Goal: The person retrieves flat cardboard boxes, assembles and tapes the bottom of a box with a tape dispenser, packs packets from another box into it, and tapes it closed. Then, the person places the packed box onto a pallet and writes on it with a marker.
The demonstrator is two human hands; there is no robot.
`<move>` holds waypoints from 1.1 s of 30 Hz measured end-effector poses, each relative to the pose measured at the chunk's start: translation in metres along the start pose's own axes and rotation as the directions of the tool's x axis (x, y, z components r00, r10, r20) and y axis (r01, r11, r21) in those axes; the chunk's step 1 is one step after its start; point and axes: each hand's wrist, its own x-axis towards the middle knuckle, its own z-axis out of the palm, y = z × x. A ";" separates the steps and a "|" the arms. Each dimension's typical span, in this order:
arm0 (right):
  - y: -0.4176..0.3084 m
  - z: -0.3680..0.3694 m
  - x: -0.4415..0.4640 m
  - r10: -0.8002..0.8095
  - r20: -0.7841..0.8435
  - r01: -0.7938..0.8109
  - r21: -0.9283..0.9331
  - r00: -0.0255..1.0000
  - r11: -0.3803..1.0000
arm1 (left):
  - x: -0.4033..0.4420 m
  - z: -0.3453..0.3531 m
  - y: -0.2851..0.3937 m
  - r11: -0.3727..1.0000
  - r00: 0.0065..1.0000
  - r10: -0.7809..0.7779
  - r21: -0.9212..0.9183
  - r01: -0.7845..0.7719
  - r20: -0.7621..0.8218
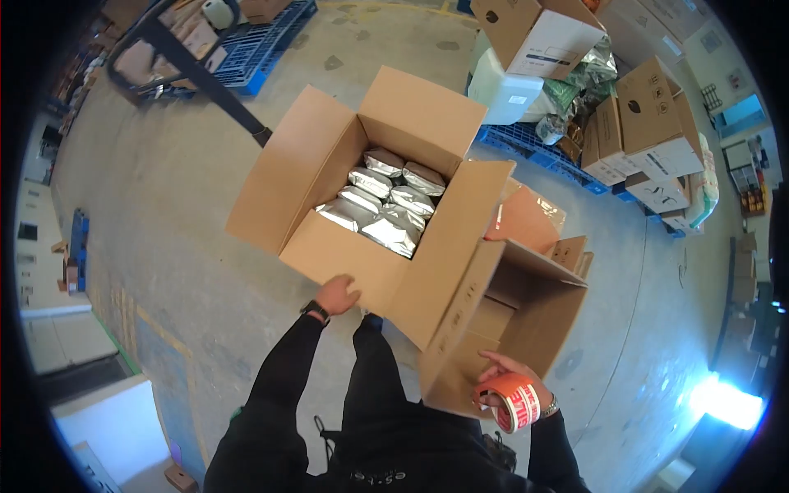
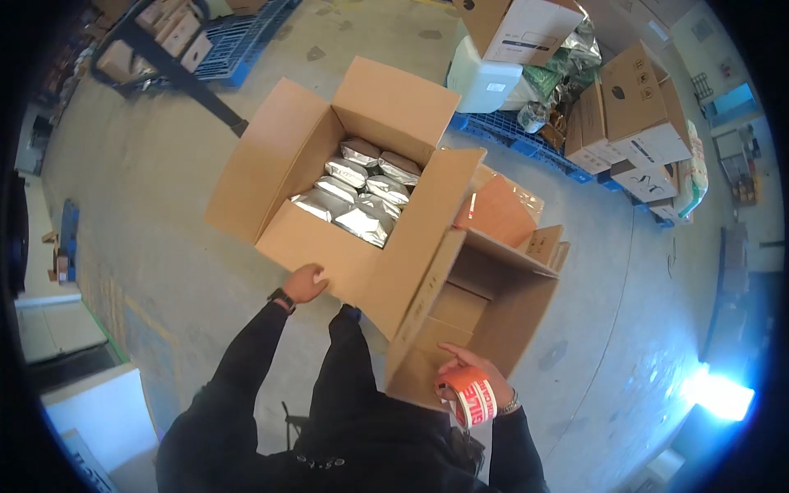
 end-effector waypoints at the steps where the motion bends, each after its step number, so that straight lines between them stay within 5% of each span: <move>1: 0.015 0.005 0.012 0.056 -0.028 -0.052 0.138 0.998 0.989 | 0.032 0.002 -0.007 0.997 0.997 0.058 0.047 -0.056 -0.045; 2: 0.032 0.009 0.025 0.078 -0.042 -0.071 0.150 0.996 0.986 | 0.063 0.002 -0.013 0.988 0.998 0.063 0.141 -0.064 0.013; 4: 0.072 0.012 0.046 0.318 -0.150 -0.168 0.603 0.936 0.780 | 0.113 0.008 -0.022 0.973 0.994 0.058 0.219 -0.078 0.097; 5: 0.100 0.012 0.054 0.261 -0.326 -0.197 0.217 0.909 0.956 | 0.129 0.009 -0.025 0.941 0.988 0.085 0.315 -0.123 0.132; 7: 0.156 0.008 0.069 0.355 -0.362 -0.263 0.281 0.862 0.923 | 0.163 -0.001 -0.021 0.893 0.976 0.128 0.407 -0.191 0.179; 9: 0.168 0.015 0.077 0.451 -0.380 -0.328 0.347 0.808 0.879 | 0.173 -0.018 -0.011 0.803 0.912 0.078 0.517 -0.297 0.402; 10: 0.166 0.016 0.081 0.335 -0.453 -0.287 0.172 0.826 0.942 | 0.178 -0.028 -0.004 0.802 0.903 0.073 0.513 -0.305 0.423; 11: 0.165 0.023 0.082 0.208 -0.497 -0.243 -0.006 0.843 0.970 | 0.179 -0.040 0.002 0.833 0.877 0.060 0.460 -0.306 0.476; 12: 0.175 0.033 0.080 0.227 -0.486 -0.251 0.016 0.844 0.968 | 0.177 -0.048 0.002 0.861 0.851 0.046 0.411 -0.300 0.524; 13: 0.185 0.037 0.081 0.262 -0.525 -0.214 0.151 0.810 0.965 | 0.166 -0.060 0.006 0.861 0.894 0.177 0.375 -0.344 0.412; 16: 0.192 0.045 0.080 0.289 -0.547 -0.105 0.342 0.786 0.934 | 0.099 -0.124 0.035 0.916 0.768 0.037 0.285 -0.282 0.640; 18: 0.194 0.047 0.083 0.369 -0.483 -0.063 0.538 0.794 0.840 | 0.026 -0.102 -0.018 0.874 0.672 0.201 0.180 -0.452 0.713; 20: 0.213 0.051 0.083 0.378 -0.474 -0.059 0.560 0.795 0.826 | -0.030 -0.065 -0.082 0.859 0.441 0.480 -0.305 -0.410 0.758; 21: 0.210 0.051 0.084 0.369 -0.488 -0.057 0.541 0.791 0.839 | -0.041 -0.061 -0.078 0.858 0.435 0.479 -0.302 -0.414 0.762; 23: 0.163 0.049 0.094 0.276 -0.517 -0.083 0.365 0.810 0.927 | -0.036 -0.051 -0.070 0.974 0.678 0.187 -0.044 -0.222 0.711; 25: 0.141 0.047 0.097 0.188 -0.518 -0.122 0.159 0.834 0.980 | 0.012 -0.037 -0.067 0.987 0.872 0.104 0.056 -0.148 0.478; 26: 0.145 0.049 0.096 0.189 -0.518 -0.123 0.159 0.834 0.980 | 0.036 -0.030 -0.062 0.961 0.941 0.217 0.114 -0.253 0.260; 27: 0.149 0.051 0.096 0.224 -0.533 -0.116 0.229 0.816 0.966 | 0.064 -0.024 -0.061 0.921 0.941 0.337 0.195 -0.337 0.033; 28: 0.155 0.052 0.096 0.258 -0.549 -0.105 0.295 0.795 0.950 | 0.096 -0.015 -0.072 0.903 0.943 0.305 0.274 -0.331 0.131; 29: 0.166 0.056 0.095 0.439 -0.484 0.003 0.674 0.757 0.739 | 0.123 -0.011 -0.074 0.861 0.931 0.326 0.354 -0.364 0.165; 31: 0.180 0.063 0.085 0.359 -0.566 -0.013 0.523 0.742 0.852 | 0.162 -0.003 -0.080 0.693 0.850 0.487 0.503 -0.516 0.201; 33: 0.181 0.069 0.078 0.407 -0.577 -0.017 0.563 0.708 0.826 | 0.193 -0.001 -0.094 0.608 0.796 0.532 0.524 -0.596 0.289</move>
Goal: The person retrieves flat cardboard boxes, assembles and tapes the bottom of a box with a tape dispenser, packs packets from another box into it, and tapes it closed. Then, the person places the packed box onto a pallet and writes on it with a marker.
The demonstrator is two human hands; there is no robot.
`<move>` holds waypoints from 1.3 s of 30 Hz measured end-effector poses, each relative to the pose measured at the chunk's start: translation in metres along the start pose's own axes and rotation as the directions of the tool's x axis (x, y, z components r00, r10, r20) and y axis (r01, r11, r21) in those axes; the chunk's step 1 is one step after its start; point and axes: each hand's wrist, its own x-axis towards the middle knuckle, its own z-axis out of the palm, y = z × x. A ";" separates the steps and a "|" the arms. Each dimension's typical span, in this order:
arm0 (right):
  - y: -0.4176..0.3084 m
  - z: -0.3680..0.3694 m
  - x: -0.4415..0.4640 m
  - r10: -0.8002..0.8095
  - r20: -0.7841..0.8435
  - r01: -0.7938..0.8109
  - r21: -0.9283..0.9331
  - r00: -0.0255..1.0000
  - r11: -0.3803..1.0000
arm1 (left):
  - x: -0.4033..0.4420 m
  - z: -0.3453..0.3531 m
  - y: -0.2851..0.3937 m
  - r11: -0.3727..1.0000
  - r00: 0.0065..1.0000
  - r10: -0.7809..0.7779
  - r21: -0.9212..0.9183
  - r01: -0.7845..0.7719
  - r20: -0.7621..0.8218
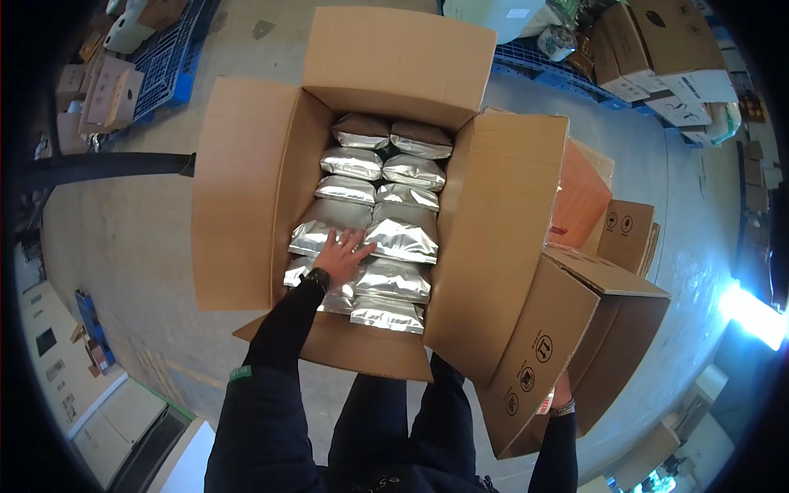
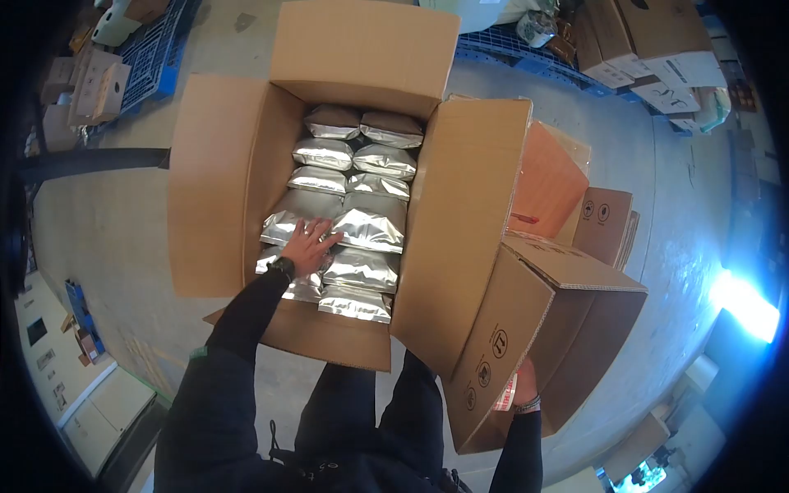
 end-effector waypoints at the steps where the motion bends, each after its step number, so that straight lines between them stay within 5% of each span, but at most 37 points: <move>1: -0.002 0.002 -0.004 0.017 -0.024 -0.017 0.017 1.000 1.000 | 0.009 0.001 -0.008 0.997 0.994 0.083 -0.013 -0.082 0.072; 5: 0.000 0.003 -0.017 -0.009 -0.104 -0.008 -0.158 0.995 0.987 | 0.047 0.011 -0.016 0.989 0.965 0.146 -0.034 -0.142 0.216; 6: 0.002 0.005 -0.021 -0.006 -0.121 -0.009 -0.117 0.993 0.993 | 0.052 0.026 -0.023 0.977 0.977 0.215 0.012 -0.215 0.016; 8: 0.003 0.001 -0.032 0.012 -0.142 -0.023 -0.079 0.990 0.997 | 0.065 0.031 -0.029 0.972 0.972 0.233 -0.026 -0.232 0.032; 11: -0.015 0.012 -0.033 0.139 -0.072 -0.120 0.220 0.988 0.968 | 0.098 0.000 -0.052 0.949 0.955 0.295 -0.104 -0.297 -0.035; 13: -0.062 0.045 -0.030 0.356 -0.010 -0.230 0.747 0.935 0.624 | 0.115 -0.046 -0.049 0.976 0.977 0.164 -0.168 -0.140 0.134; 17: -0.094 0.052 -0.045 0.298 -0.057 -0.141 0.788 0.953 0.599 | 0.106 -0.170 -0.027 0.929 0.954 0.268 -0.228 -0.293 -0.134; 18: -0.106 0.047 -0.060 0.056 -0.117 -0.029 0.225 0.992 0.974 | 0.097 -0.210 -0.014 0.927 0.958 0.244 -0.254 -0.276 -0.150; 19: -0.115 0.041 -0.074 -0.172 -0.030 0.142 -0.434 0.985 0.890 | 0.084 -0.250 0.000 0.924 0.961 0.222 -0.278 -0.261 -0.164; 23: -0.142 0.015 -0.130 -0.258 0.078 0.270 -0.307 0.963 0.913 | 0.022 -0.403 0.077 0.847 0.980 0.066 -0.509 -0.154 -0.187; 27: -0.139 -0.031 -0.177 -0.411 0.087 0.419 -0.230 0.908 0.878 | -0.019 -0.502 0.168 0.802 0.896 0.107 -0.495 -0.335 -0.431; 28: -0.141 -0.043 -0.193 -0.459 0.097 0.467 -0.261 0.883 0.845 | -0.024 -0.510 0.184 0.804 0.883 0.130 -0.473 -0.361 -0.451; 30: -0.125 -0.069 -0.219 -0.509 0.108 0.513 -0.335 0.854 0.790 | -0.040 -0.521 0.213 0.515 0.901 -0.082 -0.792 -0.328 -0.427; 31: -0.118 -0.081 -0.224 -0.551 0.133 0.552 -0.413 0.824 0.725 | -0.037 -0.522 0.230 0.524 0.892 -0.067 -0.776 -0.350 -0.448; 33: -0.098 -0.074 -0.223 -0.518 0.131 0.525 -0.389 0.845 0.757 | -0.033 -0.498 0.232 0.329 0.870 -0.176 -0.861 -0.388 -0.460; 35: -0.083 -0.087 -0.228 -0.482 0.134 0.496 -0.353 0.866 0.793 | -0.021 -0.484 0.267 0.378 0.820 -0.230 -0.824 -0.421 -0.524; 39: -0.080 -0.106 -0.250 -0.511 0.076 0.499 -0.379 0.856 0.779 | -0.013 -0.480 0.315 0.258 0.924 -0.075 -0.902 -0.345 -0.375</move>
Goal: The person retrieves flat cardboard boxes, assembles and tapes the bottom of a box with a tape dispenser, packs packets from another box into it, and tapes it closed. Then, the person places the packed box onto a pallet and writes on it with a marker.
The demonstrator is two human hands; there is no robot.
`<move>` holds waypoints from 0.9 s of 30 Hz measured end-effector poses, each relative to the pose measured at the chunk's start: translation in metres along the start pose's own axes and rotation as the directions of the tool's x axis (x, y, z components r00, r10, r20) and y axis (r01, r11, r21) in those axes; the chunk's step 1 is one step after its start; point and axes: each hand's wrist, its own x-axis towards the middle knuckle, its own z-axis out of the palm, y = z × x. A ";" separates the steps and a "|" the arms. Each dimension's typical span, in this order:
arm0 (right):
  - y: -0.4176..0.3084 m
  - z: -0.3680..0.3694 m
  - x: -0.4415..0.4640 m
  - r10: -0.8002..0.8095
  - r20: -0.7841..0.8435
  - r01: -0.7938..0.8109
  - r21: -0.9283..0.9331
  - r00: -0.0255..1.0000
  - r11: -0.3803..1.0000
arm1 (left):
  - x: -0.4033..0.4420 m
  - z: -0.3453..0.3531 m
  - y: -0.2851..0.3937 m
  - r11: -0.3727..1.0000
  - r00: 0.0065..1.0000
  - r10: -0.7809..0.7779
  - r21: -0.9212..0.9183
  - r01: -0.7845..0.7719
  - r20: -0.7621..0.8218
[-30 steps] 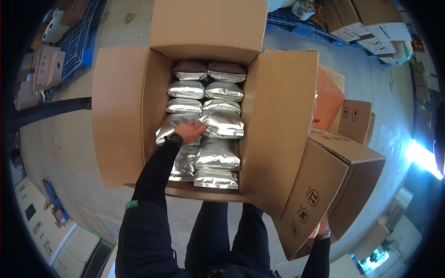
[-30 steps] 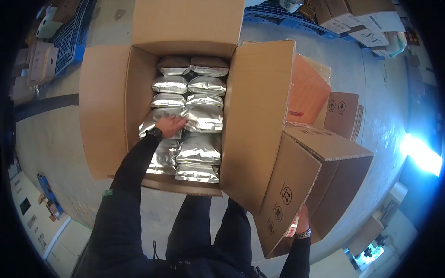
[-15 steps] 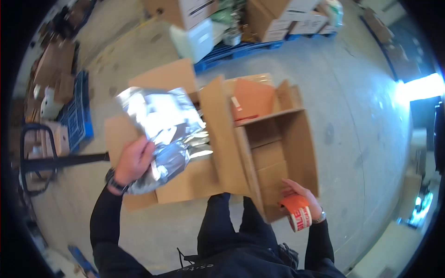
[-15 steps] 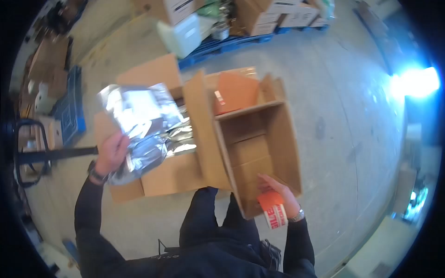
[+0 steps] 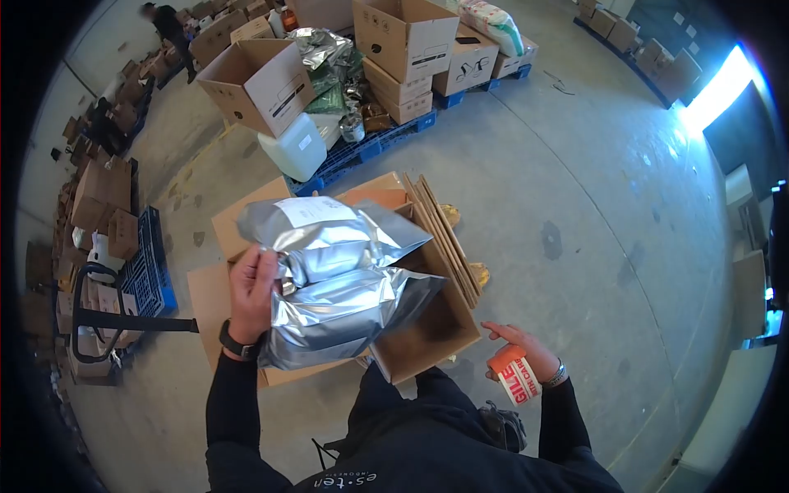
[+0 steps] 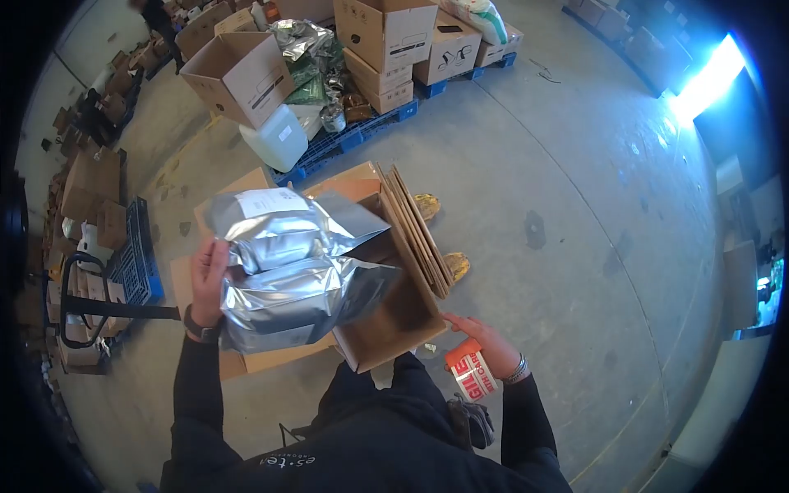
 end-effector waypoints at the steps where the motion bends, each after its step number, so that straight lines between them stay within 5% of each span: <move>1: 0.002 0.005 -0.004 0.039 -0.035 -0.039 -0.012 0.999 0.999 | -0.005 0.004 -0.013 1.000 1.000 0.010 0.024 -0.010 0.009; 6: 0.041 -0.019 -0.023 0.025 -0.065 -0.024 0.026 0.998 0.999 | -0.072 0.015 -0.028 0.903 0.999 -0.038 0.428 0.039 -0.011; 11: 0.058 -0.024 -0.017 0.096 -0.104 -0.082 0.132 0.990 0.988 | -0.098 0.005 -0.001 0.997 0.978 0.023 0.073 -0.009 -0.207; 14: 0.083 -0.011 0.003 -0.016 -0.046 0.018 0.036 0.999 0.999 | -0.091 0.007 0.008 0.999 0.962 0.030 -0.036 -0.041 -0.270; 20: 0.072 -0.007 0.008 -0.051 -0.071 0.054 0.047 0.996 0.997 | -0.074 0.041 -0.024 0.973 0.976 0.111 -0.181 -0.145 -0.185; 22: 0.070 -0.005 0.006 -0.038 -0.095 0.045 0.071 0.995 0.996 | -0.064 0.058 -0.045 0.981 0.935 -0.050 -0.194 -0.020 -0.352; 27: 0.067 -0.008 -0.010 -0.013 -0.145 0.017 0.029 0.989 0.999 | -0.063 0.088 -0.089 0.903 0.890 -0.299 -0.404 0.147 -0.343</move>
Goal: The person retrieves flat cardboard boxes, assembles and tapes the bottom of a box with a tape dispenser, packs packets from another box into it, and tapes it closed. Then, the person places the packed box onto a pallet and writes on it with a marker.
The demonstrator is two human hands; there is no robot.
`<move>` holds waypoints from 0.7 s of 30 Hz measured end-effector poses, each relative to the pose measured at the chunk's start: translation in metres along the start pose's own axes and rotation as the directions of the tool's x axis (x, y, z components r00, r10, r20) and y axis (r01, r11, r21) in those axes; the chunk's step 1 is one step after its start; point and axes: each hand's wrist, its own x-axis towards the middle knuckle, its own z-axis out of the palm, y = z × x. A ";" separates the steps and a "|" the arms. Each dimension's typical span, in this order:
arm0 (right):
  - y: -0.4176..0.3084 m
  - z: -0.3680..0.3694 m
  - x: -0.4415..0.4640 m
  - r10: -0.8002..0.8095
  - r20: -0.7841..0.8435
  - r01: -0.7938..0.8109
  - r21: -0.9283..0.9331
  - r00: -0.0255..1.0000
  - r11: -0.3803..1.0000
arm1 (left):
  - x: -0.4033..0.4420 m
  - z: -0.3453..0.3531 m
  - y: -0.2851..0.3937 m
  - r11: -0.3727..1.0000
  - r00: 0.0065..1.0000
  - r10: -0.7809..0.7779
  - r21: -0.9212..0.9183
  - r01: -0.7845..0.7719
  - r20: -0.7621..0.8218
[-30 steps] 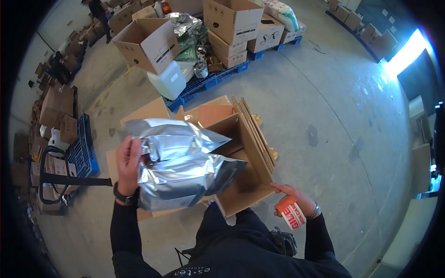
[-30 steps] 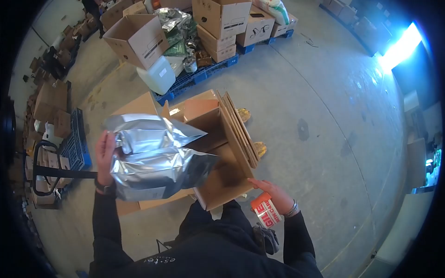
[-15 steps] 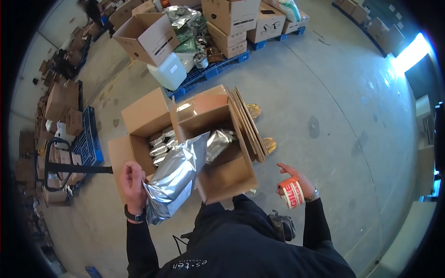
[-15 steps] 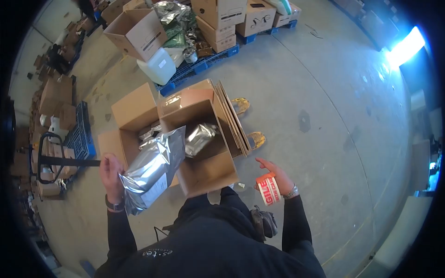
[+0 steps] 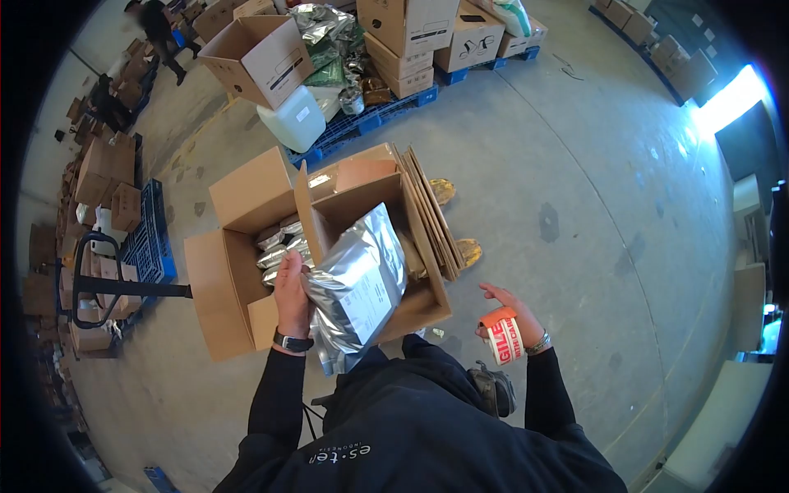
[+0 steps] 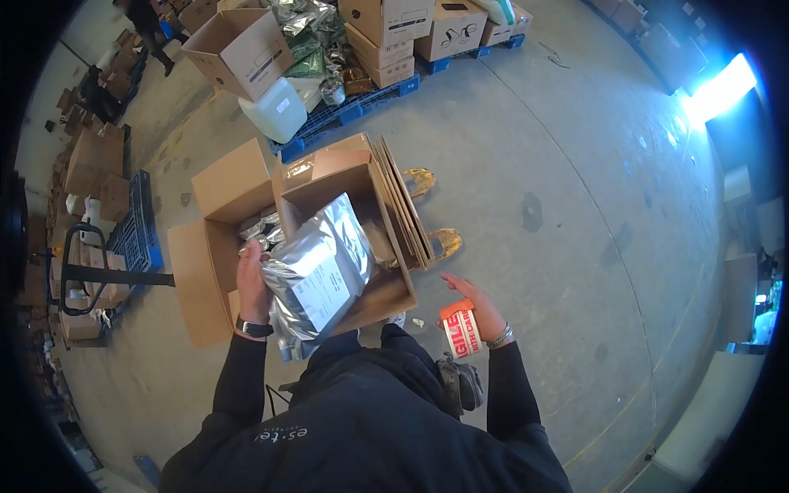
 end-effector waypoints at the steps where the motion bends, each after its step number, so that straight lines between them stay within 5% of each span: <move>1: -0.001 -0.004 -0.004 0.015 -0.013 -0.015 -0.005 1.000 1.000 | -0.002 0.007 -0.001 0.996 0.996 -0.086 -0.030 0.085 -0.029; 5: 0.016 0.001 -0.011 0.018 -0.032 -0.019 -0.028 0.999 0.999 | 0.029 -0.023 -0.078 0.988 0.990 -0.103 0.126 0.090 0.101; 6: 0.021 0.003 -0.012 0.045 -0.003 -0.045 0.017 0.999 0.999 | 0.030 -0.023 -0.079 0.733 0.994 0.044 0.673 -0.102 0.104; 7: 0.026 0.006 -0.012 0.069 0.030 -0.071 0.064 0.997 0.995 | 0.030 -0.022 -0.080 0.731 0.994 0.040 0.676 -0.098 0.101; 9: 0.035 0.019 -0.007 0.115 0.116 -0.132 0.152 0.987 0.980 | 0.040 -0.018 -0.080 0.311 0.888 0.231 0.835 -0.454 0.397; 11: 0.047 0.050 -0.007 0.164 0.211 -0.214 0.237 0.964 0.948 | 0.049 -0.011 -0.086 0.248 0.787 -0.149 0.793 -0.556 0.599; 13: 0.057 0.081 0.001 0.086 0.233 -0.073 -0.063 0.969 0.995 | 0.055 0.001 -0.101 -0.045 0.607 -0.642 0.768 -0.639 0.468; 16: 0.041 0.096 0.005 0.208 0.241 -0.176 -0.148 0.948 0.973 | 0.080 0.033 -0.108 -0.178 0.710 -0.634 0.835 -0.521 0.307; 21: 0.006 0.098 -0.002 0.257 0.199 -0.225 -0.172 0.946 0.959 | 0.155 0.010 -0.234 -0.105 0.795 -0.563 0.934 -0.341 0.227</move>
